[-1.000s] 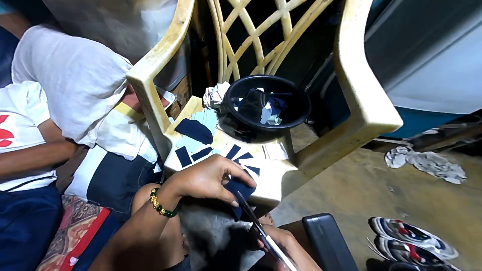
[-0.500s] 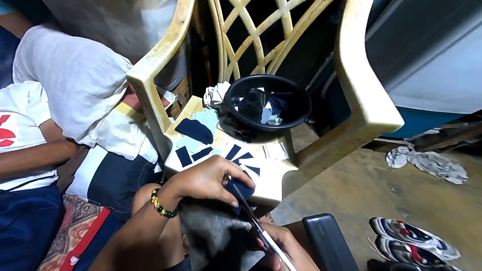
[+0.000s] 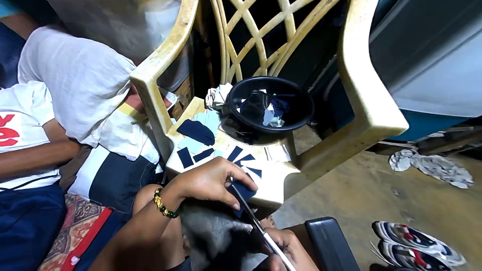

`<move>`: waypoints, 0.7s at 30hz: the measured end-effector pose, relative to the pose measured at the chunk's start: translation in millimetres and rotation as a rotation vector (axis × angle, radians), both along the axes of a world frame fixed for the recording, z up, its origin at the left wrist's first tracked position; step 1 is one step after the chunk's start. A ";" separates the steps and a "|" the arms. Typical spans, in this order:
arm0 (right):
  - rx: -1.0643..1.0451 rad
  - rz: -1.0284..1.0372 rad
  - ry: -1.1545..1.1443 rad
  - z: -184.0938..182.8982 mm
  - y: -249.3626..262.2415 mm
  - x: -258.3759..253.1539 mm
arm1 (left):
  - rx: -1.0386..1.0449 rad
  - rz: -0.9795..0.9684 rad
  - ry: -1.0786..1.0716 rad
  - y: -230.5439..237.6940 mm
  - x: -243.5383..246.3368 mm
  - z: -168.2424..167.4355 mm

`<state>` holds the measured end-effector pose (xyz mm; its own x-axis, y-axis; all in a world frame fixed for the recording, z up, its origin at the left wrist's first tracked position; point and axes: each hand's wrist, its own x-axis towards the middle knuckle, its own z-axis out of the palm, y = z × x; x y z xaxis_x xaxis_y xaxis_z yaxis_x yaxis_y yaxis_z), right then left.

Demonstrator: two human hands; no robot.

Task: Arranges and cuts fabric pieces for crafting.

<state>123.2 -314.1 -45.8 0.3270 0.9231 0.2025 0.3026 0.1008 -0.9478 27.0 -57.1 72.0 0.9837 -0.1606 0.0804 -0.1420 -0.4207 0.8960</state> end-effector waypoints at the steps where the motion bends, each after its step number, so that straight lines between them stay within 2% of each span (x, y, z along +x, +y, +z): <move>1: 0.001 -0.013 0.008 -0.2 0.1 -0.9 | 0.003 0.000 0.003 -0.1 0.3 -0.2; 6: 0.017 -0.008 -0.015 -5.0 3.6 0.7 | -0.044 -0.018 0.040 0.0 2.8 -2.1; 14: 0.075 0.065 0.025 -6.2 10.6 5.0 | -0.280 -0.098 0.087 4.3 7.1 -14.2; 21: 0.090 0.048 0.066 -6.6 12.8 5.8 | -0.289 -0.103 0.085 5.6 8.4 -13.3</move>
<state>129.1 -301.3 -52.5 0.2981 0.9171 0.2646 0.2328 0.1990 -0.9519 35.4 -51.6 58.7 0.9685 -0.2426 0.0557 -0.0905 -0.1346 0.9868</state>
